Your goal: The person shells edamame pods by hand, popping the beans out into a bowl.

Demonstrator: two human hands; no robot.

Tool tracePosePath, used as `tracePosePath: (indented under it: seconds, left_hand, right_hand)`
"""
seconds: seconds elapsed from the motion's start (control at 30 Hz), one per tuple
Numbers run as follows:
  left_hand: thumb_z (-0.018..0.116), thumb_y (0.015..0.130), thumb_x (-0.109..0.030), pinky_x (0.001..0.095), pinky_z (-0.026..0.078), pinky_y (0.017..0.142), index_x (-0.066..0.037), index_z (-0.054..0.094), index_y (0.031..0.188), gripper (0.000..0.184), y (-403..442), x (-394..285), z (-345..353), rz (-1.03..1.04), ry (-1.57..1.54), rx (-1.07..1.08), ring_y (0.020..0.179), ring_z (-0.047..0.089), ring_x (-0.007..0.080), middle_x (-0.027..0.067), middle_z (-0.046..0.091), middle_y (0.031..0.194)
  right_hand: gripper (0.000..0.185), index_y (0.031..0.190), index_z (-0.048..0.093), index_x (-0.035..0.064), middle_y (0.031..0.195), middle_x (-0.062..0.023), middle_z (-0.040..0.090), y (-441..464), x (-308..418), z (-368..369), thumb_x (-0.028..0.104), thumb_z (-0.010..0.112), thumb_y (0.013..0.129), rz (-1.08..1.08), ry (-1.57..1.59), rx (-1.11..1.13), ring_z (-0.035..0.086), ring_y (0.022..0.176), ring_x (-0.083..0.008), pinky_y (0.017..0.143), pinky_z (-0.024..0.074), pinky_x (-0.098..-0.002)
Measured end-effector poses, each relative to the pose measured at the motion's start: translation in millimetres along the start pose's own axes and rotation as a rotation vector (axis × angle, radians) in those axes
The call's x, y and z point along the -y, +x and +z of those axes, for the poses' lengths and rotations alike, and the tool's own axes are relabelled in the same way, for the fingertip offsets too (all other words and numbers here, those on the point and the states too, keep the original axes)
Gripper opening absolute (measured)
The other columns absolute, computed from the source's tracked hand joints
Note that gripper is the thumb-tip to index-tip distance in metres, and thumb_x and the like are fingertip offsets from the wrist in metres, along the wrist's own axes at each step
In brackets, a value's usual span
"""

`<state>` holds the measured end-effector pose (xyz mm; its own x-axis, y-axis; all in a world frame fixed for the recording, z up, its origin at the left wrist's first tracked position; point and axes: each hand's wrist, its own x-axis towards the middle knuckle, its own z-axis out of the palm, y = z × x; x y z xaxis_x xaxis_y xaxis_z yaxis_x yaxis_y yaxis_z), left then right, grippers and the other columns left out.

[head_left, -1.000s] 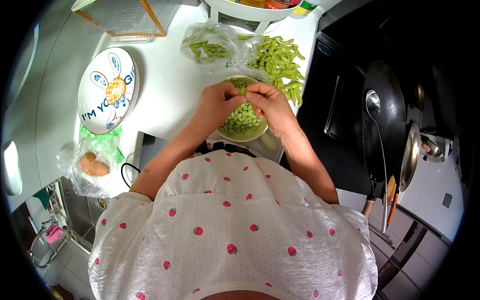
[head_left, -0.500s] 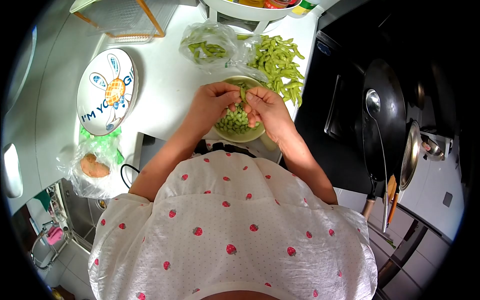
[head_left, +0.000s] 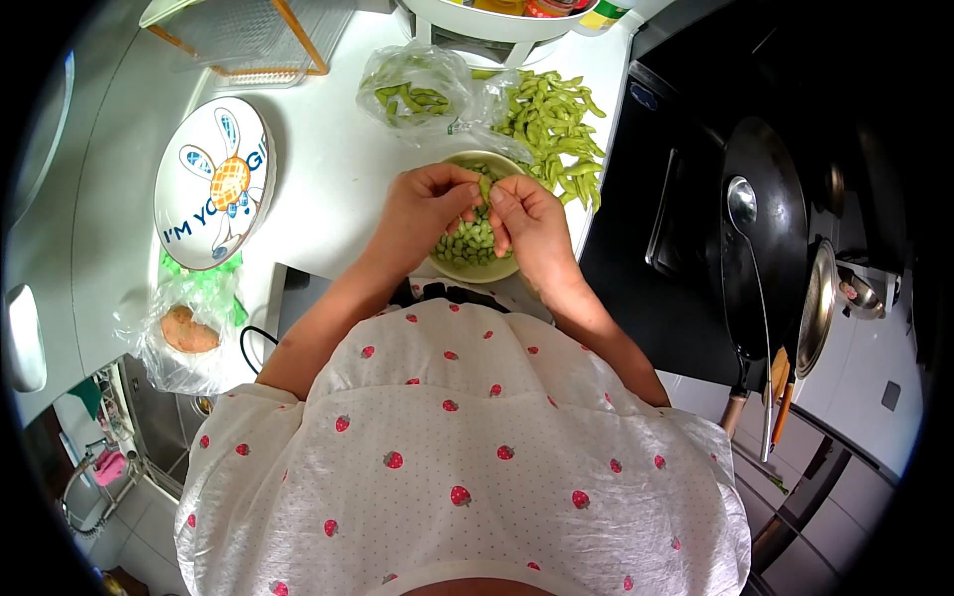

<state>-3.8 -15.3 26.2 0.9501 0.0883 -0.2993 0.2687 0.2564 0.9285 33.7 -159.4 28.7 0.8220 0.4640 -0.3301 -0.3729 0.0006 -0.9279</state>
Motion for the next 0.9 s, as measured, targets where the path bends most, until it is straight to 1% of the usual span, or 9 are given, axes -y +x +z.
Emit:
tracePosePath:
  seconds: [0.03,0.13,0.23,0.33,0.5,0.63,0.73,0.83,0.9]
  left_hand:
    - [0.054,0.082,-0.007,0.0186,0.036,0.048,0.0,0.06,0.087,0.011,0.3,1.4,-0.3,0.009,-0.019,0.006,0.057,0.048,0.006,0.0007,0.057,0.07]
    - [0.054,0.082,-0.007,0.0187,0.035,0.048,0.0,0.059,0.088,0.011,0.8,7.0,-2.2,0.01,-0.092,0.025,0.055,0.047,0.006,0.0007,0.057,0.069]
    - [0.054,0.083,-0.008,0.0185,0.034,0.049,-0.001,0.059,0.089,0.011,0.9,8.1,-2.4,-0.045,-0.18,0.036,0.056,0.046,0.006,0.0007,0.057,0.069]
    - [0.055,0.083,-0.01,0.018,0.035,0.05,0.0,0.059,0.089,0.012,1.6,7.5,-1.0,-0.09,-0.205,0.029,0.057,0.046,0.0057,0.0007,0.056,0.069]
    - [0.056,0.082,-0.011,0.0172,0.036,0.051,0.001,0.06,0.084,0.013,-0.4,-0.3,1.1,-0.061,-0.138,0.032,0.057,0.046,0.0052,0.0005,0.055,0.068]
    - [0.054,0.082,-0.008,0.0188,0.035,0.051,-0.001,0.059,0.084,0.009,-1.0,1.9,0.3,-0.009,-0.061,0.035,0.056,0.047,0.0064,0.0009,0.057,0.069]
    - [0.054,0.082,-0.008,0.0189,0.035,0.05,-0.001,0.059,0.083,0.008,-0.3,5.6,0.2,0.0,-0.107,0.037,0.056,0.047,0.0066,0.001,0.056,0.068]
    - [0.054,0.081,-0.008,0.0194,0.034,0.049,-0.002,0.057,0.08,0.007,0.8,7.8,1.9,-0.042,-0.172,0.024,0.054,0.045,0.0064,0.0006,0.053,0.065]
    - [0.053,0.08,-0.008,0.0198,0.034,0.048,-0.002,0.056,0.079,0.006,1.6,9.4,1.3,-0.069,-0.201,0.033,0.053,0.044,0.0062,0.0004,0.051,0.063]
  right_hand:
    - [0.014,0.079,0.051,0.0022,0.061,-0.0001,0.047,-0.4,0.9,-0.2,0.012,0.047,0.089,0.013,0.036,0.013,0.038,0.043,-0.0058,0.039,0.0336,-0.0199]
    - [0.014,0.079,0.052,0.0027,0.061,-0.0002,0.047,-2.1,5.5,-2.5,0.013,0.048,0.088,0.218,0.366,0.114,0.036,0.043,-0.0061,0.04,0.0341,-0.0209]
    - [0.015,0.079,0.052,0.003,0.061,-0.0004,0.047,-1.9,8.6,-6.7,0.014,0.049,0.088,0.283,0.471,0.128,0.035,0.043,-0.0065,0.04,0.0347,-0.0216]
    - [0.015,0.078,0.052,0.0028,0.061,-0.0007,0.047,0.7,3.3,-6.8,0.014,0.049,0.088,0.146,0.275,0.077,0.037,0.043,-0.0066,0.04,0.0347,-0.0212]
    - [0.015,0.077,0.052,0.0023,0.06,-0.0012,0.048,-0.3,3.5,-4.2,0.013,0.049,0.088,0.079,0.134,0.033,0.039,0.044,-0.0067,0.04,0.0349,-0.0208]
    - [0.015,0.076,0.051,0.002,0.06,-0.0013,0.048,-2.1,4.5,-3.2,0.012,0.049,0.088,0.051,0.071,0.022,0.039,0.044,-0.0068,0.04,0.035,-0.0208]
    - [0.015,0.077,0.051,0.0023,0.06,-0.0013,0.048,-3.1,2.7,-2.9,0.012,0.048,0.088,0.081,0.165,0.049,0.039,0.043,-0.0067,0.039,0.0342,-0.0203]
    - [0.015,0.078,0.052,0.0029,0.059,-0.0014,0.047,-2.9,3.6,-5.4,0.012,0.048,0.088,0.239,0.414,0.079,0.037,0.043,-0.0071,0.04,0.0345,-0.0211]
    - [0.015,0.078,0.052,0.0027,0.059,-0.001,0.048,-2.0,1.5,-7.0,0.013,0.049,0.088,0.25,0.405,0.09,0.039,0.044,-0.0074,0.042,0.0366,-0.0219]
